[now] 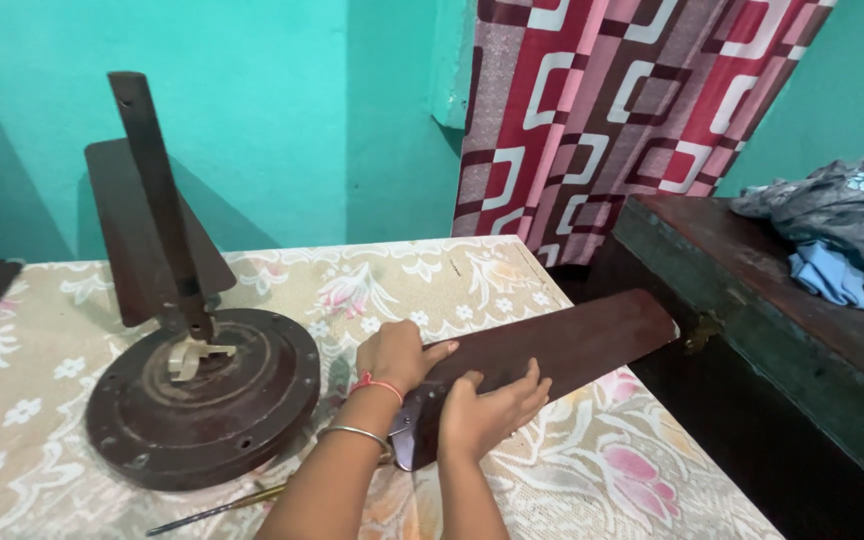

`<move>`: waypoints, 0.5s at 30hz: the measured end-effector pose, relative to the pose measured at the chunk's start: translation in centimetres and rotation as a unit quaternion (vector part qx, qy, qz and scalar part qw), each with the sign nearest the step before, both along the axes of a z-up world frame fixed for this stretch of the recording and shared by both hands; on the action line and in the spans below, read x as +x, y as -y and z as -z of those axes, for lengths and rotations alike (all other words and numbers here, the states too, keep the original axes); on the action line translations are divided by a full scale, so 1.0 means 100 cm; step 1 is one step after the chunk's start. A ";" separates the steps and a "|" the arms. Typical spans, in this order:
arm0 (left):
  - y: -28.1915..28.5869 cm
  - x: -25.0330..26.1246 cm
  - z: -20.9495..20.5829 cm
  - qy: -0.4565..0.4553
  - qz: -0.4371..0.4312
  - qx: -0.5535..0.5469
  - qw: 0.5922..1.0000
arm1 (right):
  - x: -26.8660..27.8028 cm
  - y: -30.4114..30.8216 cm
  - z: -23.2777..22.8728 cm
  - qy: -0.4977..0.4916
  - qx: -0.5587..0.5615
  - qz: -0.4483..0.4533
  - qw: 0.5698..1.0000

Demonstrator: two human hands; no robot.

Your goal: The person attaches fan blades to the motor housing using a screwdriver. They position each blade, insert screws, and tighten them to secure the blades to the central hub.

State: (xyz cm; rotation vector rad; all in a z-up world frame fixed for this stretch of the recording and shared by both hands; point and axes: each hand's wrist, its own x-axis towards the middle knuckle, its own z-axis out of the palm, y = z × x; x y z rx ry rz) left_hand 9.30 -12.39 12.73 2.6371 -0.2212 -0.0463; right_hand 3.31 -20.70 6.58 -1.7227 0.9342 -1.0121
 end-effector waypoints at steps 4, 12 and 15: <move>-0.007 -0.029 -0.033 0.064 -0.019 -0.010 0.998 | 0.002 -0.007 0.003 0.047 -0.012 -0.031 0.998; -0.069 -0.093 -0.093 0.216 -0.102 -0.086 0.967 | -0.017 -0.041 -0.039 0.186 0.164 -0.171 0.954; -0.115 -0.128 -0.109 0.270 -0.124 -0.100 0.950 | -0.044 -0.078 -0.072 0.296 0.276 -0.279 0.871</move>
